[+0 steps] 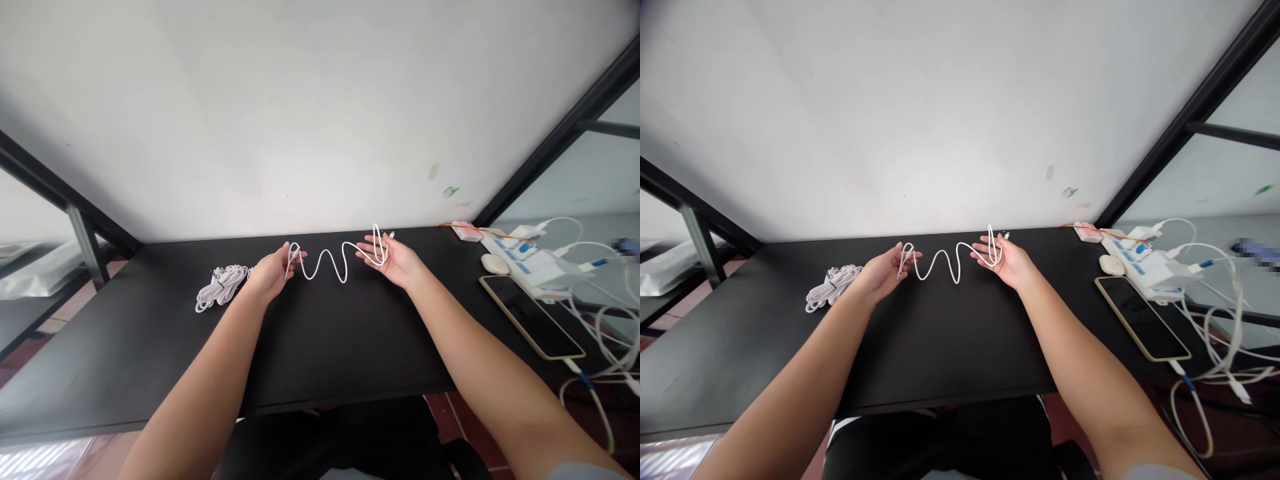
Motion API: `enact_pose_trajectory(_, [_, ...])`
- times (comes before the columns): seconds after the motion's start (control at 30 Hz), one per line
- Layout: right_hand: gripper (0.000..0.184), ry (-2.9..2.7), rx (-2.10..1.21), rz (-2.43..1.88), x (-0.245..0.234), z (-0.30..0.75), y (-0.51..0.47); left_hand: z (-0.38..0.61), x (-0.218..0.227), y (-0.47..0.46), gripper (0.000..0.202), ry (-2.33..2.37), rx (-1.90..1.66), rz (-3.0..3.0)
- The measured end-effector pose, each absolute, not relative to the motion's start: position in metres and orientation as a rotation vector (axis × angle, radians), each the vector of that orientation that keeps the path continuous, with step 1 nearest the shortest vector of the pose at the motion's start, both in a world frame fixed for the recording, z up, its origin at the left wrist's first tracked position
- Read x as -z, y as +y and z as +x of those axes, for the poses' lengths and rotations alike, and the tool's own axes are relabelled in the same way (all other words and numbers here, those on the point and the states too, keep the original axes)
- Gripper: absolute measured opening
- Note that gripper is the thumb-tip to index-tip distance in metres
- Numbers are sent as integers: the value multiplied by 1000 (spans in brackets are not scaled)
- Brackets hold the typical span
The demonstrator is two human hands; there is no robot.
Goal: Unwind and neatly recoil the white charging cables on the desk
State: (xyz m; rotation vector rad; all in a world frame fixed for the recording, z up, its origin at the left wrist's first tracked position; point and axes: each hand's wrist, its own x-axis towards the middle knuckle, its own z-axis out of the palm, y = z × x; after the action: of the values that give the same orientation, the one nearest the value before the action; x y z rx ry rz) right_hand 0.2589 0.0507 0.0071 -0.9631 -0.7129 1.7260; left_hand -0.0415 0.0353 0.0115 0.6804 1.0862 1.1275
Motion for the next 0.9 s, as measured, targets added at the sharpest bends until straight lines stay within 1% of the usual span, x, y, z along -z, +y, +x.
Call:
enact_pose_trajectory(0.07, [34, -706, -1726, -957, -8, 258, 50, -41, -13, 35, 47, 1074, -1120, 632])
enact_pose_trajectory(0.1, [34, -703, -1728, -955, -8, 258, 50, -41, -14, 35, 45, 1067, -1129, 607])
enact_pose_trajectory(0.2, [35, -693, -1735, -956, -8, 256, 49, -40, -12, 36, 27, 1055, -1207, 556])
enact_pose_trajectory(0.27, [35, -690, -1741, -958, -8, 255, 49, -40, -9, 37, 22, 1054, -1237, 555])
enact_pose_trajectory(0.3, [35, -691, -1745, -957, -8, 255, 48, -40, -7, 37, 24, 1054, -1239, 567])
enact_pose_trajectory(0.43, [36, -689, -1760, -951, -9, 252, 46, -39, -1, 37, 46, 1085, -1229, 657])
enact_pose_trajectory(0.57, [34, -682, -1768, -961, -9, 250, 46, -37, 2, 36, 55, 1109, -1210, 724])
enact_pose_trajectory(0.73, [34, -683, -1771, -959, -8, 251, 47, -38, 3, 35, 57, 1094, -1193, 769])
enact_pose_trajectory(0.9, [35, -689, -1785, -943, -7, 251, 46, -35, -1, 31, 46, 1064, -1188, 800])
